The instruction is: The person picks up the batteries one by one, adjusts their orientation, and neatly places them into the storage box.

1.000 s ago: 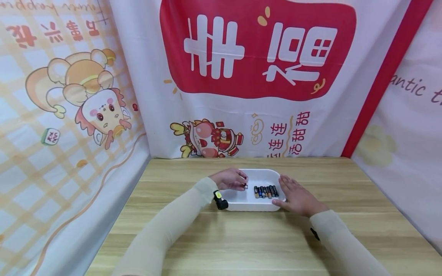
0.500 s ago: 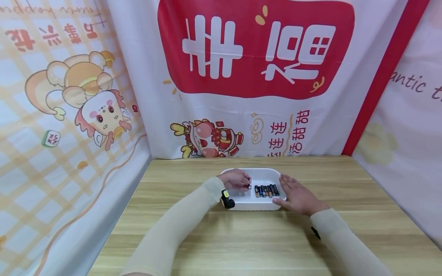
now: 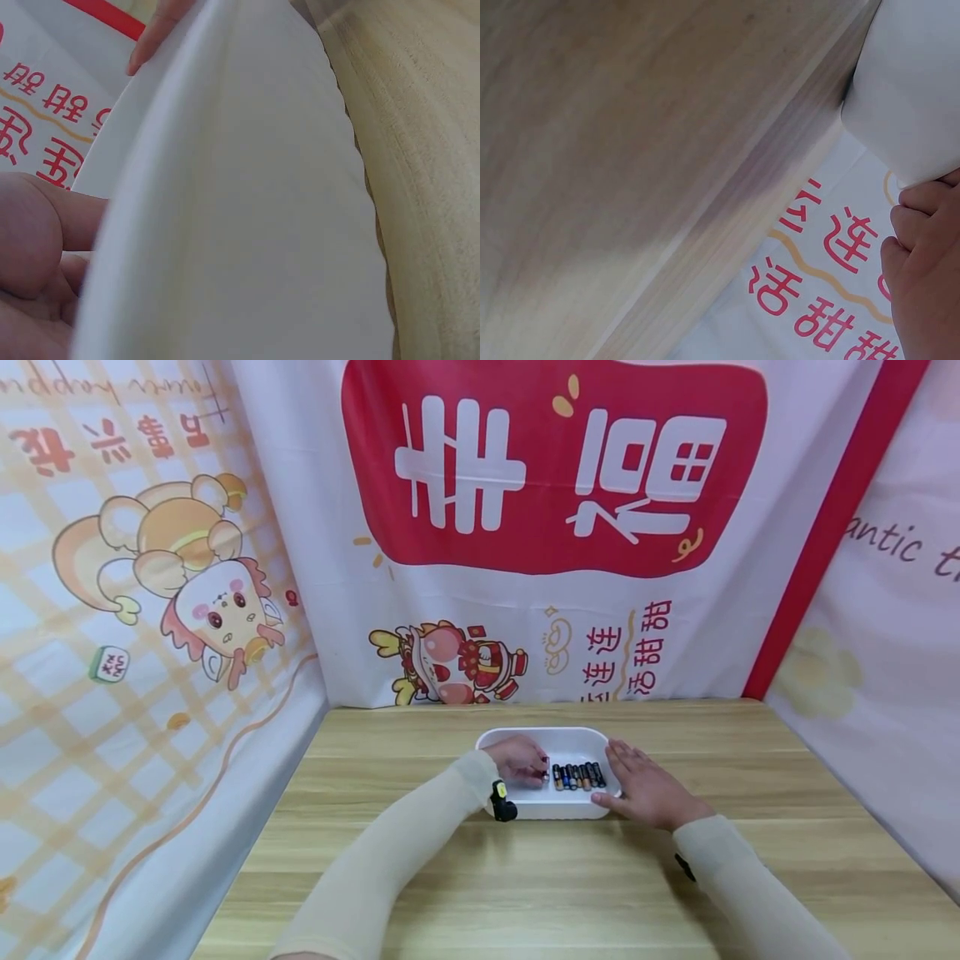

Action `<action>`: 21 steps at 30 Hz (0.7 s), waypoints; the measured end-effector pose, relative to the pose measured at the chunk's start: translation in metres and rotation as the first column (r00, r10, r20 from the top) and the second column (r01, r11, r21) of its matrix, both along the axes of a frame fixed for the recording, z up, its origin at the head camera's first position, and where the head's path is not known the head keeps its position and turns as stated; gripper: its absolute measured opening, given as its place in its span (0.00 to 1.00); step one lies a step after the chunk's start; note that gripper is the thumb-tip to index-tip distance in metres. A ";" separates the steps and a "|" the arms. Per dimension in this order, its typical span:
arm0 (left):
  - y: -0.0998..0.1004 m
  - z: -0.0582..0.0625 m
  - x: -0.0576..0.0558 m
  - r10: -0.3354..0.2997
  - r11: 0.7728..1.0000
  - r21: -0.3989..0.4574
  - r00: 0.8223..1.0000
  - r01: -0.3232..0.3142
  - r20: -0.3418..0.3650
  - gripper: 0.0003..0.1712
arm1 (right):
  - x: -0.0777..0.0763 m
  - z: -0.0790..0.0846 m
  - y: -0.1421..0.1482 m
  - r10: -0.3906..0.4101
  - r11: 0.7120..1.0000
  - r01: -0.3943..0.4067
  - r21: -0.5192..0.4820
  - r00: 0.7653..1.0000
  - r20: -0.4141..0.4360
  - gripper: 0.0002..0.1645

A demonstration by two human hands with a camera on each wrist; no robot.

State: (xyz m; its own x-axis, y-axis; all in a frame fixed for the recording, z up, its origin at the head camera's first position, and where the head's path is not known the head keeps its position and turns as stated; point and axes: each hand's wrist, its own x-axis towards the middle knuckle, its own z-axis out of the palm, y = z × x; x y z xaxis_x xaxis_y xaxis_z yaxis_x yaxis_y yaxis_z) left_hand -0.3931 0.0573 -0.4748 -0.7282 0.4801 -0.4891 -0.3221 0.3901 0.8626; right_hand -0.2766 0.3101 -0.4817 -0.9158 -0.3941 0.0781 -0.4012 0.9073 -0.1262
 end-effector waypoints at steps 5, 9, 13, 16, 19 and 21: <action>0.003 -0.001 0.001 0.017 1.000 -0.015 1.000 -0.017 -0.020 0.07 | 0.001 0.001 0.000 0.006 1.000 -0.006 0.000 1.000 -0.003 0.62; 0.004 -0.002 0.001 0.005 0.999 -0.041 0.999 -0.007 -0.052 0.06 | 0.001 0.001 0.001 0.007 1.000 -0.007 0.002 1.000 -0.004 0.62; 0.006 -0.004 0.001 0.005 0.998 -0.055 0.997 -0.009 -0.075 0.04 | 0.001 0.001 0.001 0.010 1.000 -0.010 0.001 1.000 -0.005 0.62; 0.009 -0.003 0.005 0.006 0.997 -0.078 0.993 -0.015 -0.121 0.04 | 0.000 0.000 0.002 0.016 1.000 -0.016 0.000 1.000 -0.012 0.62; 0.015 -0.009 0.006 -0.012 0.991 -0.129 0.981 -0.014 -0.192 0.09 | -0.001 -0.001 0.003 0.020 1.000 -0.020 0.000 1.000 -0.017 0.61; 0.018 -0.011 0.007 -0.018 0.987 -0.162 0.975 -0.018 -0.221 0.12 | -0.001 -0.002 0.003 0.022 1.000 -0.022 0.004 1.000 -0.021 0.62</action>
State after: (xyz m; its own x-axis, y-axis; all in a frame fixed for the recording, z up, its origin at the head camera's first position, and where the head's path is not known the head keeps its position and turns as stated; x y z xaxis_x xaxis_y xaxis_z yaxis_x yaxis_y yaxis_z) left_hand -0.3865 0.0750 -0.4859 -0.8270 0.4075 -0.3872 -0.1304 0.5309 0.8373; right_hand -0.2780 0.3129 -0.4832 -0.9051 -0.4145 0.0954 -0.4236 0.8986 -0.1143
